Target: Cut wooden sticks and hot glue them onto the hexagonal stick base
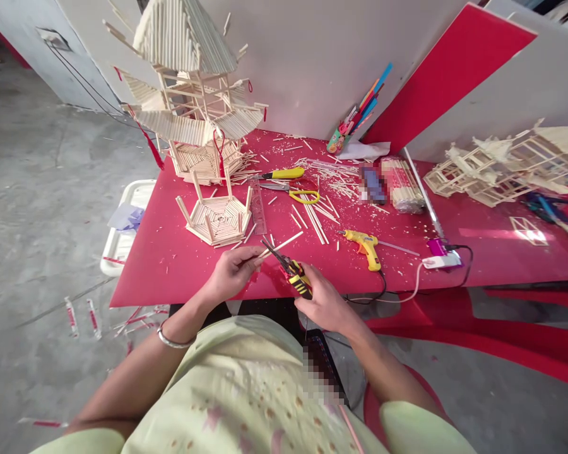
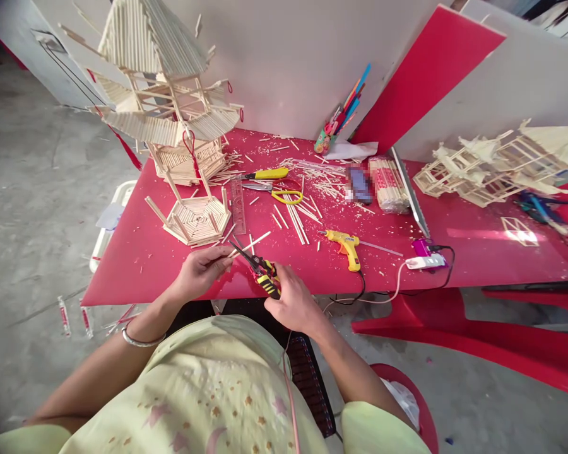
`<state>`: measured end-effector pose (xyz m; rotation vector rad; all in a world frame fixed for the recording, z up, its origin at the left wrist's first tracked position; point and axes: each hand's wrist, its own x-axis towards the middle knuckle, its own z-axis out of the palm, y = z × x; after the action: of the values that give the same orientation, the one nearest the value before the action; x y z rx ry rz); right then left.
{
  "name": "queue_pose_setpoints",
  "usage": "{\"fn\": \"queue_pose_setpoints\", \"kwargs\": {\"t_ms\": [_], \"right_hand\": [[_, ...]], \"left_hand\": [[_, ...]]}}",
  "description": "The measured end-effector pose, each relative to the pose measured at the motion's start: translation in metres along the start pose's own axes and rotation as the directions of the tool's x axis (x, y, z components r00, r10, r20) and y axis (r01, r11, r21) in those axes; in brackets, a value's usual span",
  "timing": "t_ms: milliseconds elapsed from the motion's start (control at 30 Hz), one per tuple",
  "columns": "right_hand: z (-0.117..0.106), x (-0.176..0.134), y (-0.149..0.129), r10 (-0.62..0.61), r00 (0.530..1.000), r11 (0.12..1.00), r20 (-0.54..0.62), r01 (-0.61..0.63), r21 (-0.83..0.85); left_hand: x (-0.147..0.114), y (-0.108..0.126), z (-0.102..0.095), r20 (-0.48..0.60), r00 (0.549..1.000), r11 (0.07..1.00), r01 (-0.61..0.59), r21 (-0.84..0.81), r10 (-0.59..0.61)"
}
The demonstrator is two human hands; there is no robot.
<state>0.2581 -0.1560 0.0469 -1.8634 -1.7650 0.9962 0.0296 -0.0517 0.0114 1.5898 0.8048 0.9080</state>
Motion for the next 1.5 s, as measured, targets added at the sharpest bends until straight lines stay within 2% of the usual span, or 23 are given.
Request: {"fn": "queue_pose_setpoints", "kwargs": {"t_ms": [167,300,467,633,700,767,833,900,967,1067,1133,1200,1267,1300,1367,1400,1500], "right_hand": [[-0.008,-0.004,-0.006,0.008,0.996,0.985,0.086,-0.023,0.17],[-0.016,-0.006,-0.008,-0.005,0.987,0.95,0.158,-0.045,0.31],[-0.018,-0.008,-0.005,0.034,0.994,0.961,0.104,-0.061,0.27],[-0.015,-0.008,0.002,0.102,0.986,0.967,0.13,-0.129,0.219],[-0.012,-0.008,0.005,0.119,0.978,0.945,0.174,-0.165,0.281],[-0.007,-0.009,0.006,0.116,0.953,0.862,0.281,-0.237,0.448],[-0.001,-0.01,0.006,0.059,0.895,0.69,0.443,-0.357,0.63],[0.004,-0.01,0.006,-0.026,0.837,0.506,0.546,-0.46,0.73],[0.005,-0.007,0.006,-0.056,0.825,0.387,0.562,-0.501,0.774],[0.001,-0.002,0.008,0.058,0.849,0.347,0.526,-0.511,0.786],[-0.004,0.0,0.007,0.143,0.851,0.444,0.506,-0.512,0.735],[-0.009,0.001,0.005,0.196,0.881,0.687,0.431,-0.437,0.58],[-0.012,0.0,0.001,0.21,0.939,0.928,0.27,-0.279,0.248],[-0.013,-0.001,-0.001,0.202,0.963,0.976,0.181,-0.213,0.043],[-0.014,-0.001,-0.003,0.189,0.981,0.942,0.047,-0.167,-0.291],[-0.014,0.0,-0.003,0.193,0.981,0.905,0.012,-0.173,-0.39],[-0.014,0.0,-0.001,0.203,0.979,0.844,-0.009,-0.18,-0.506]], "left_hand": [[-0.001,0.001,0.003,0.0,0.998,0.998,0.058,-0.038,-0.058],[-0.001,-0.004,0.002,-0.033,0.992,0.98,0.113,-0.165,-0.12],[-0.001,-0.006,0.002,-0.011,0.989,0.963,0.143,-0.227,-0.15],[0.0,-0.002,0.002,-0.025,0.988,0.965,0.144,-0.218,-0.153],[0.001,0.001,0.001,0.0,0.989,0.964,0.142,-0.226,-0.146],[0.002,0.001,-0.001,0.034,0.991,0.965,0.134,-0.226,-0.129],[0.003,-0.002,-0.003,0.05,0.992,0.965,0.123,-0.23,-0.115],[0.005,-0.008,-0.004,0.046,0.991,0.961,0.131,-0.244,-0.124],[0.005,-0.014,-0.006,0.03,0.988,0.968,0.154,-0.196,-0.152],[0.003,-0.023,-0.011,-0.105,0.987,0.984,0.133,0.121,-0.12],[0.001,-0.028,-0.015,-0.232,0.973,0.921,0.099,0.377,-0.01],[-0.001,-0.033,-0.017,-0.301,0.948,0.843,0.078,0.532,0.102],[-0.003,-0.036,-0.017,-0.311,0.936,0.815,0.049,0.578,0.164],[-0.003,-0.037,-0.017,-0.306,0.935,0.82,0.028,0.572,0.181],[-0.003,-0.037,-0.014,-0.307,0.931,0.85,-0.008,0.527,0.199],[-0.002,-0.036,-0.011,-0.321,0.925,0.868,-0.017,0.497,0.203],[0.001,-0.032,-0.001,-0.368,0.922,0.932,0.024,0.363,0.119]]}}
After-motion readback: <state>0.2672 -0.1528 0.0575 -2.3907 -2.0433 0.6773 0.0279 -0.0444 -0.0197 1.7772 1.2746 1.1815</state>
